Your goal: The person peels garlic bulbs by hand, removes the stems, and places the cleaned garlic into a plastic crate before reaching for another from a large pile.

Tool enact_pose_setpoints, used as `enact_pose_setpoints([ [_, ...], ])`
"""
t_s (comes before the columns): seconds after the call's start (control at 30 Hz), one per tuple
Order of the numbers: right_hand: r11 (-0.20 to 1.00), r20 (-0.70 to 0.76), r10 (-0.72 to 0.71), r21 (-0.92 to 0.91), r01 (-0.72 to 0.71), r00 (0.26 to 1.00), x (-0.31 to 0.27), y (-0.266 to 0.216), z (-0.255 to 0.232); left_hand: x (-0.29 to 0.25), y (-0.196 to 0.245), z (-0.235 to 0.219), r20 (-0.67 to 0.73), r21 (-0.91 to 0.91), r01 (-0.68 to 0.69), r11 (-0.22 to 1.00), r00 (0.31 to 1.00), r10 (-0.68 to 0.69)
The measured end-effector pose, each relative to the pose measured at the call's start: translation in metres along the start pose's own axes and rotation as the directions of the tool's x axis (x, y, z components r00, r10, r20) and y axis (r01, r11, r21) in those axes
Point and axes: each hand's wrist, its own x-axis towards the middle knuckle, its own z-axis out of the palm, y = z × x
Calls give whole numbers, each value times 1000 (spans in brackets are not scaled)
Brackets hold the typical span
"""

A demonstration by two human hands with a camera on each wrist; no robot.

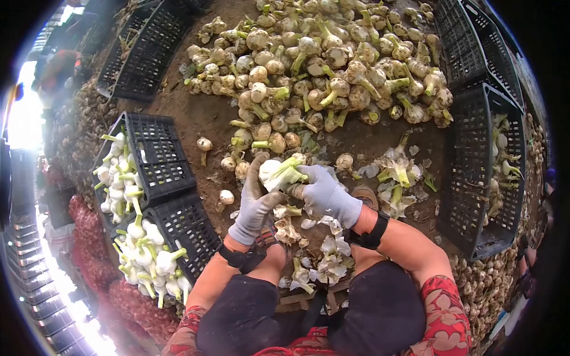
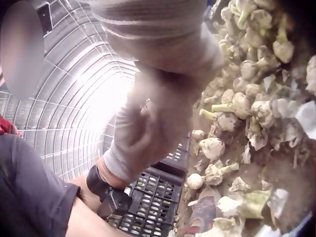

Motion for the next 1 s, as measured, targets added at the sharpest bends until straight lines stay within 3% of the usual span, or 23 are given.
enact_pose_setpoints([
  [0.07, 1000, 26, 2, 17, -2, 1000, 1, -1, -4, 1, 5, -2, 2, -177, 13, 984, 1000, -13],
  [0.17, 994, 65, 107, 15, -108, 992, -1, -14, -9, 4, -3, -17, 38, -105, -48, 993, 998, 52],
  [0.23, 919, 185, 364, 85, -384, 913, -4, -34, -9, 2, 0, -17, 32, -43, -17, 999, 999, 19],
  [0.27, 919, 184, 366, 85, -385, 912, -2, -25, -9, 2, 1, -17, 26, 19, 15, 1000, 1000, -16],
  [0.33, 996, 131, 59, 55, -67, 990, 1, 1, -9, 0, -2, -14, 45, -24, 58, 998, 997, -57],
  [0.43, 983, 59, 141, 113, -147, 988, -1, -17, -7, -1, -1, -12, 60, -51, 129, 990, 990, -126],
  [0.47, 952, 88, 257, 149, -268, 962, -5, -39, -6, -2, 1, -10, 47, -163, 160, 974, 987, -154],
  [0.5, 952, 87, 258, 149, -269, 962, -5, -35, -6, -2, 1, -8, 38, -274, 186, 943, 982, -183],
  [0.6, 963, 81, 184, 183, -196, 980, -4, -31, -4, 6, -3, -2, 9, -345, 199, 917, 978, -209],
  [0.63, 953, 91, 236, 172, -249, 967, -5, -35, -5, 6, -6, -7, 9, -345, 200, 917, 978, -209],
  [0.7, 939, 100, 290, 161, -303, 952, -5, -37, -6, 5, -14, -18, 99, -295, 339, 893, 941, -324],
  [0.8, 933, 130, 315, 137, -332, 940, -5, -32, -9, 4, -17, -20, 142, -265, 354, 897, 935, -327],
  [0.9, 932, 61, 295, 202, -301, 953, -5, -31, -8, 3, 5, 0, 164, -373, 322, 870, 946, -279],
  [0.97, 917, -2, 310, 266, -298, 951, -5, -30, -8, 1, -5, -6, 159, -278, 266, 923, 960, -229],
  [1.0, 917, -1, 310, 267, -298, 951, -5, -27, -6, 0, -8, -6, 133, -142, 231, 962, 968, -213],
])
